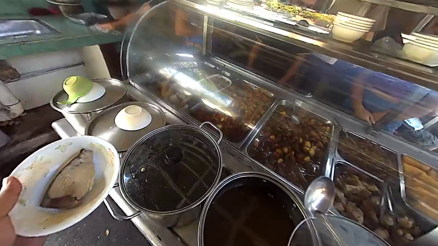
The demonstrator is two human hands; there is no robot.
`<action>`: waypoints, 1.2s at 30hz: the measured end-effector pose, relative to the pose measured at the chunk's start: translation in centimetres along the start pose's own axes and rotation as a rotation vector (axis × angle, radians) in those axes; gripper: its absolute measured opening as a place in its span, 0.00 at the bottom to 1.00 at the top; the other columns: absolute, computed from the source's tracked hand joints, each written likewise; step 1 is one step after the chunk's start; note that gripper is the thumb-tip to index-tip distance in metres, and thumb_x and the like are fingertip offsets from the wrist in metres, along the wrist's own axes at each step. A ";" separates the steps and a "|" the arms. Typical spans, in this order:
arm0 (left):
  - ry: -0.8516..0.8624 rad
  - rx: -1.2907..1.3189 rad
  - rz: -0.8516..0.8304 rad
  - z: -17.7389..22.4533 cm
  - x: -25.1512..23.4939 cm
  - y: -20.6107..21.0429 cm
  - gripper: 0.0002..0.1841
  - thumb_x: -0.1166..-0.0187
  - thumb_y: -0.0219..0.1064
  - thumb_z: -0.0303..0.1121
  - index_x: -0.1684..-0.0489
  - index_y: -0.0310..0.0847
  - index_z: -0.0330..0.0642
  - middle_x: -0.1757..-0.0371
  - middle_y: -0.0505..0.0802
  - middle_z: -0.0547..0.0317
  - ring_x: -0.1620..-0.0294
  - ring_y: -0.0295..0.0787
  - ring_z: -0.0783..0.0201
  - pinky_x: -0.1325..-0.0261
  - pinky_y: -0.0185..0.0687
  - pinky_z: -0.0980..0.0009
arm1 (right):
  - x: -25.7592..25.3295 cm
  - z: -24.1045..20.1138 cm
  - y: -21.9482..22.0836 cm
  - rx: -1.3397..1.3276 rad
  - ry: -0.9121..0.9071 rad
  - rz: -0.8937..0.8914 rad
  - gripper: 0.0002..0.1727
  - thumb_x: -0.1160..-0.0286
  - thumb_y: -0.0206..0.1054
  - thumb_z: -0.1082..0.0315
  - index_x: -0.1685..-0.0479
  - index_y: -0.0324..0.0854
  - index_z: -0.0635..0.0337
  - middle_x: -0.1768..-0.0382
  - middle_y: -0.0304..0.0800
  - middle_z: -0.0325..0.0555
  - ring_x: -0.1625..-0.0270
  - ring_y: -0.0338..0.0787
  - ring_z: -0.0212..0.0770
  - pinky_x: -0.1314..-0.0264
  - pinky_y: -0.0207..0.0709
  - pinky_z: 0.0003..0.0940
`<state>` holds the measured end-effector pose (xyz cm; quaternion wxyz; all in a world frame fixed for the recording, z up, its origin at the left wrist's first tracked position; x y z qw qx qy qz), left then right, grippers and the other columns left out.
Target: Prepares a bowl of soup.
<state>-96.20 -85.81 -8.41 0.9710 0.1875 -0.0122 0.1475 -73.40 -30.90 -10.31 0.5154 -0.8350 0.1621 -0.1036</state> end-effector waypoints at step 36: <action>-0.426 0.198 -0.526 -6.4 -13.6 11.6 0.33 0.08 0.33 0.60 0.18 0.64 0.48 0.30 0.84 0.38 0.36 0.87 0.34 0.48 0.84 0.27 | 0.3 -2.4 3.3 -0.004 0.451 0.397 0.26 0.40 0.85 0.60 0.40 0.87 0.57 0.84 0.77 0.43 0.80 0.75 0.43 0.73 0.70 0.52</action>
Point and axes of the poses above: each hand's wrist, its own x-axis away from the middle knuckle, its own y-axis out of the palm, z = x × y, the point moved 2 cm from there along -x, towards the middle knuckle
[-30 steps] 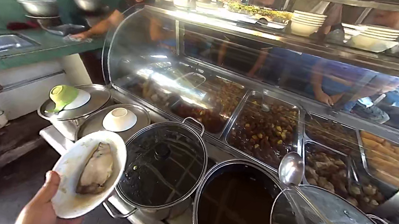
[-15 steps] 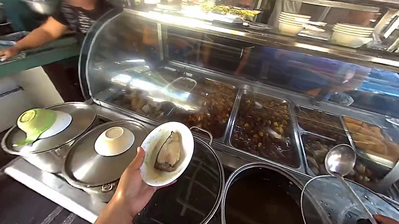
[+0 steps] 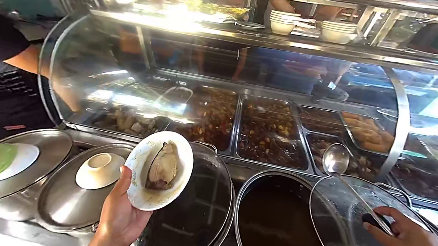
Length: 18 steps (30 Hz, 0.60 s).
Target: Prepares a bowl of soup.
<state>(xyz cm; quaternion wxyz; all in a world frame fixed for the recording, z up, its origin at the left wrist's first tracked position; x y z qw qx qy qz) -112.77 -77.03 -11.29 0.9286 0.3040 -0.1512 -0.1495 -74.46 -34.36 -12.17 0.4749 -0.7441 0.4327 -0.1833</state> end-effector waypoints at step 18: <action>0.102 -0.122 0.227 7.0 -9.7 -5.4 0.37 0.11 0.29 0.66 0.13 0.56 0.54 0.25 0.79 0.39 0.35 0.85 0.35 0.47 0.83 0.31 | 0.1 -0.5 0.0 -0.001 -0.021 -0.006 0.24 0.40 0.86 0.63 0.41 0.87 0.56 0.85 0.77 0.42 0.82 0.76 0.43 0.75 0.72 0.51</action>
Point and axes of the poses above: each hand's wrist, its own x-axis away from the middle knuckle, its own y-axis out of the palm, z = x × y, the point moved 2 cm from there along -x, towards the middle knuckle
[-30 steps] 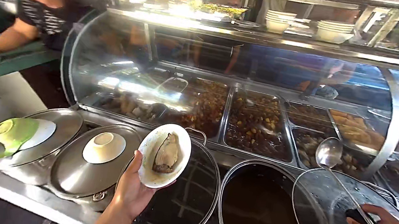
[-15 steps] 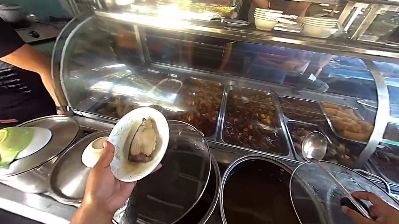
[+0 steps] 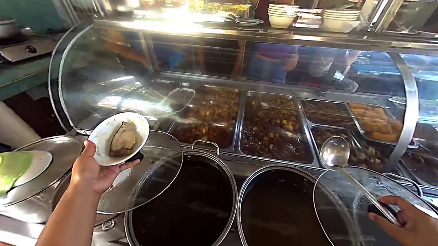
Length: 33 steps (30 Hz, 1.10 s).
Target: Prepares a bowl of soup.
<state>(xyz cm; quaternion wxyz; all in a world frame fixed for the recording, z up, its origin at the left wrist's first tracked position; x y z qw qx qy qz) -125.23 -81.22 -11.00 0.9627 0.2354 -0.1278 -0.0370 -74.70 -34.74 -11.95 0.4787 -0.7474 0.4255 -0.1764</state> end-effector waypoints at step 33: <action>0.027 0.044 -0.122 1.0 -1.5 0.2 0.36 0.11 0.27 0.65 0.17 0.61 0.54 0.28 0.83 0.39 0.38 0.87 0.33 0.51 0.83 0.28 | 1.5 -2.9 -0.8 -0.142 -0.034 0.001 0.25 0.25 0.73 0.64 0.28 0.80 0.59 0.80 0.83 0.44 0.80 0.79 0.40 0.75 0.75 0.45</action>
Point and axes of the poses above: each hand's wrist, its own x-axis away from the middle knuckle, its own y-axis out of the palm, z = x × y, the point moved 2 cm from there along -x, towards the middle knuckle
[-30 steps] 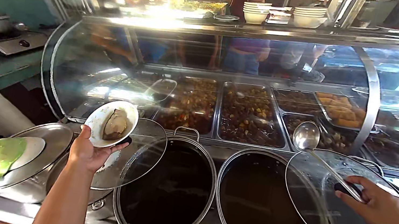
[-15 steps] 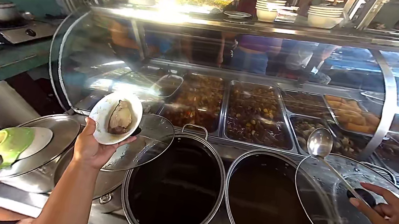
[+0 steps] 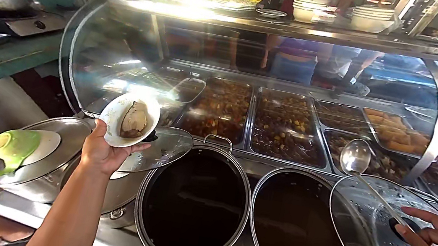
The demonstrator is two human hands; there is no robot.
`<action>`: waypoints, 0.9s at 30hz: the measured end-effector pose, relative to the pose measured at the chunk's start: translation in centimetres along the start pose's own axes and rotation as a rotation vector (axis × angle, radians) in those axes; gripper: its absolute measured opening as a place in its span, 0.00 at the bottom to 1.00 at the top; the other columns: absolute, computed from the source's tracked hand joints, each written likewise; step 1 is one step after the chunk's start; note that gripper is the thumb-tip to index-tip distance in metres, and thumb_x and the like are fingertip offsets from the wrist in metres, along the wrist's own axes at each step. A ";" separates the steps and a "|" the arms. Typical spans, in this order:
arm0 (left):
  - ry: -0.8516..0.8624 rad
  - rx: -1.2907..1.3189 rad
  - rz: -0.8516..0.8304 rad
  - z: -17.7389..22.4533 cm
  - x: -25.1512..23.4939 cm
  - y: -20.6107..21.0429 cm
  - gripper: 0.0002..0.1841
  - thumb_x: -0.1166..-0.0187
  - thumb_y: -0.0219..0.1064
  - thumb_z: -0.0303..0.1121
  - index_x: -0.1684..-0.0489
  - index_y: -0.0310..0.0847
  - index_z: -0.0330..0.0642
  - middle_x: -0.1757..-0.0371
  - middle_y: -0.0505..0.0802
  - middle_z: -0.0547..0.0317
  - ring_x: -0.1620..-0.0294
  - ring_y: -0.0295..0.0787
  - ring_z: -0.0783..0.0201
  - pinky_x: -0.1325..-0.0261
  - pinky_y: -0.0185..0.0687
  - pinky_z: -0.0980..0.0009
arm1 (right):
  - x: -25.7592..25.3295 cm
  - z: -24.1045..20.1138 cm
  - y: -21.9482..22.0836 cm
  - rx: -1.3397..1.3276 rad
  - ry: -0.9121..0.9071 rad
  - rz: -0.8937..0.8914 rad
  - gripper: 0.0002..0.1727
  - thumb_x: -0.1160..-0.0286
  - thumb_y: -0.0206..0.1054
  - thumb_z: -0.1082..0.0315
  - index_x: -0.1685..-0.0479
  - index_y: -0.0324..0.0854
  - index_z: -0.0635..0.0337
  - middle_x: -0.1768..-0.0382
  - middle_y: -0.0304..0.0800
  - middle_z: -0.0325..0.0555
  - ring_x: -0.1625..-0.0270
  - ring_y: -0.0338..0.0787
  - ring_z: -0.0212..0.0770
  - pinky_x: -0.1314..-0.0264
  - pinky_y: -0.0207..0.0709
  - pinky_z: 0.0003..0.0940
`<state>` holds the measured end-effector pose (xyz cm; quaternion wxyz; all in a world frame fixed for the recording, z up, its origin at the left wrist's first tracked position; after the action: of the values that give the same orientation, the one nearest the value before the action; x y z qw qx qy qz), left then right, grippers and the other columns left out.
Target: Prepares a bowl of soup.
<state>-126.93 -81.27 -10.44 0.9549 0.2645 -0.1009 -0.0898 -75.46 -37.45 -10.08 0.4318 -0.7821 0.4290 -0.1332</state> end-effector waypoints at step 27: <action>0.094 0.052 0.006 1.7 18.9 -9.9 0.27 0.07 0.30 0.53 0.27 0.68 0.50 0.38 0.91 0.59 0.36 0.90 0.59 0.36 0.90 0.53 | 0.8 -31.2 24.6 1.024 -0.899 -0.523 0.15 0.17 0.45 0.83 0.57 0.81 0.78 0.64 0.87 0.62 0.59 0.91 0.57 0.64 0.80 0.45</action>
<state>-110.26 -94.73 -11.48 0.9516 0.2929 -0.0591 -0.0719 -106.76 -61.92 -11.20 0.8320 -0.5381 -0.1067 -0.0820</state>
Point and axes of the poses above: each hand's wrist, its own x-axis away from the middle knuckle, its own y-axis out of the palm, z = x × y, the point moved 2 cm from there along -x, towards the middle knuckle
